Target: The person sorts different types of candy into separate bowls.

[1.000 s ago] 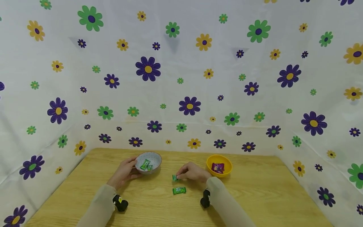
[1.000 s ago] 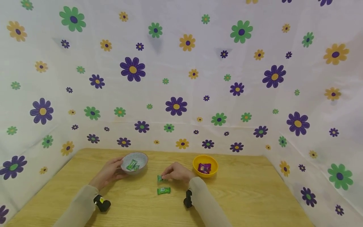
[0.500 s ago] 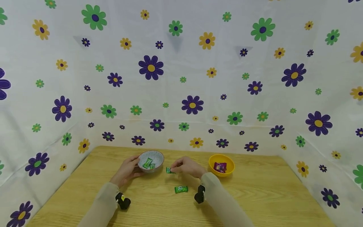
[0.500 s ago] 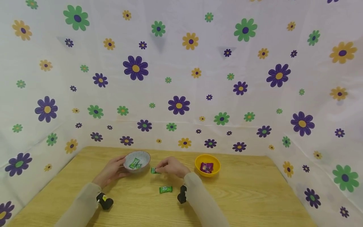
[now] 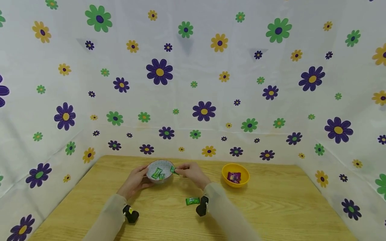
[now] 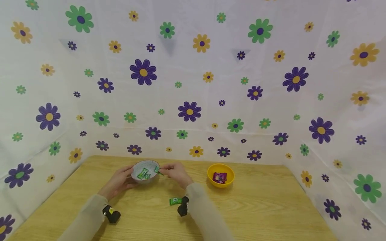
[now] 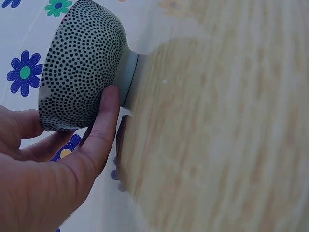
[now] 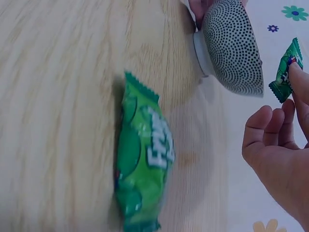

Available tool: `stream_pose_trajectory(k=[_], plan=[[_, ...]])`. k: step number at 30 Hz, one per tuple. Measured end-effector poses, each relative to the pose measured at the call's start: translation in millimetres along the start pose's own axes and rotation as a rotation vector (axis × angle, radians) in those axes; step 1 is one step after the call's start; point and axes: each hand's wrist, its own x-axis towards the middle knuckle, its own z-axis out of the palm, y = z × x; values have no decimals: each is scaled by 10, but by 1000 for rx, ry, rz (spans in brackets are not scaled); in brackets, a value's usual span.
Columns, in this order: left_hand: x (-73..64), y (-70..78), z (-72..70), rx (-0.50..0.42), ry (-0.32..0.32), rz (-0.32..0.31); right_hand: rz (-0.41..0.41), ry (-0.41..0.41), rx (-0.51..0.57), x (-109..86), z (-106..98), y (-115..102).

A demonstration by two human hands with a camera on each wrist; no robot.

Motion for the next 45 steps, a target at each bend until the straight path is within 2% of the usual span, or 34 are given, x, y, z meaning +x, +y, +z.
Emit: stream_pose_trajectory(k=[4, 13, 18, 33, 41, 45], plan=[[-13, 0, -10, 8, 4, 1, -3, 16, 35, 54, 109, -28], [-6, -28, -14, 5, -7, 12, -56, 12, -5, 177, 271, -51], [1, -27, 5, 1, -13, 16, -34, 28, -13, 181, 305, -93], [-8, -28, -8, -10, 1, 9, 35, -6, -14, 150, 177, 70], [-3, -16, 11, -3, -7, 12, 40, -71, 18, 87, 75, 99], [0, -14, 4, 6, -14, 12, 41, -121, -10, 42, -10, 125]])
